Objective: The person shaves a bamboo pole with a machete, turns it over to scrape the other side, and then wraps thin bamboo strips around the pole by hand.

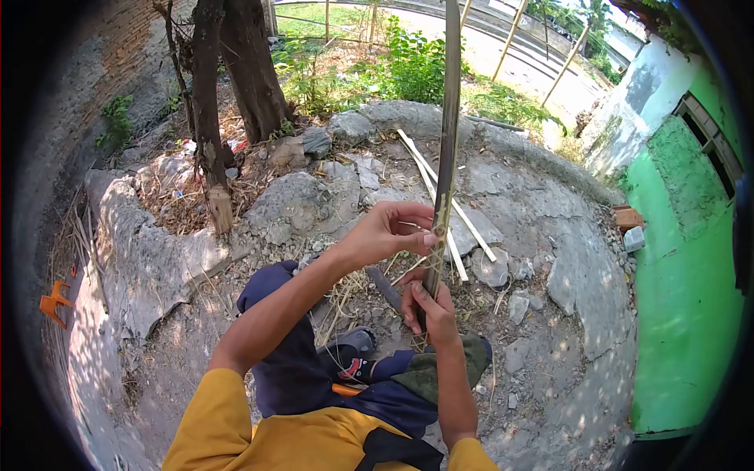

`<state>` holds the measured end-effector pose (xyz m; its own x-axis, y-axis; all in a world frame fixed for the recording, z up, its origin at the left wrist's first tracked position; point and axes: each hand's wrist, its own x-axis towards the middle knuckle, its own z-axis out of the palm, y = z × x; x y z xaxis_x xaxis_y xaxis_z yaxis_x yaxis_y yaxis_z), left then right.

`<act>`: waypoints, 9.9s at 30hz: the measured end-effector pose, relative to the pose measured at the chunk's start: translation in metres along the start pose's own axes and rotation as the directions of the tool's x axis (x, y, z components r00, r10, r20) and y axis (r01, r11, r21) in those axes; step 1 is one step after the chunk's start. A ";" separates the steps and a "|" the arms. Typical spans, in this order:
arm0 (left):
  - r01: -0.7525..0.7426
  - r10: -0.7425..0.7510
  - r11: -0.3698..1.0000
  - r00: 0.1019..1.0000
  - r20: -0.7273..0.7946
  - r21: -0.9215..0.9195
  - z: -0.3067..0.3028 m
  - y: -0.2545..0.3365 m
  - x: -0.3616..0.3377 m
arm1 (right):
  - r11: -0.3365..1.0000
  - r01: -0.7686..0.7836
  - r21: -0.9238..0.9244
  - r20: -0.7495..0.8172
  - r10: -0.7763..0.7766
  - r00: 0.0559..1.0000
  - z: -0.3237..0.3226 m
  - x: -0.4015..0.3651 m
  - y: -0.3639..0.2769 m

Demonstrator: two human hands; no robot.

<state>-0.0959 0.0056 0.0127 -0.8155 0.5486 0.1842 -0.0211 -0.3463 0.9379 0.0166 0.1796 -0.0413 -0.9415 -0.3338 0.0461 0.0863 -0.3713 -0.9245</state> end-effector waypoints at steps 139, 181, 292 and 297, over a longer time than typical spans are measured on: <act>0.199 -0.303 0.869 0.938 -0.171 -0.453 -0.063 0.000 0.067 | 0.698 -0.433 0.571 0.300 0.314 0.901 0.034 0.005 0.078; -0.050 -0.023 0.987 0.894 -0.448 -0.151 -0.098 0.034 0.014 | 0.886 -0.119 -0.448 -0.061 0.102 0.993 -0.040 0.007 0.076; 0.429 -0.481 0.870 0.627 -0.613 -0.243 0.041 0.001 -0.248 | 0.302 0.430 -0.851 0.480 0.118 0.869 0.048 0.028 0.030; 0.460 -0.497 0.859 0.638 -0.588 -0.226 0.039 0.004 -0.247 | 0.307 0.305 -0.901 0.339 0.060 0.939 0.039 0.041 0.037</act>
<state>0.1278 -0.1015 -0.0171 -0.8503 0.0746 -0.5211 -0.5238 -0.2169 0.8237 -0.0064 0.1178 -0.0587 -0.7685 -0.6293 0.1156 -0.5545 0.5648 -0.6111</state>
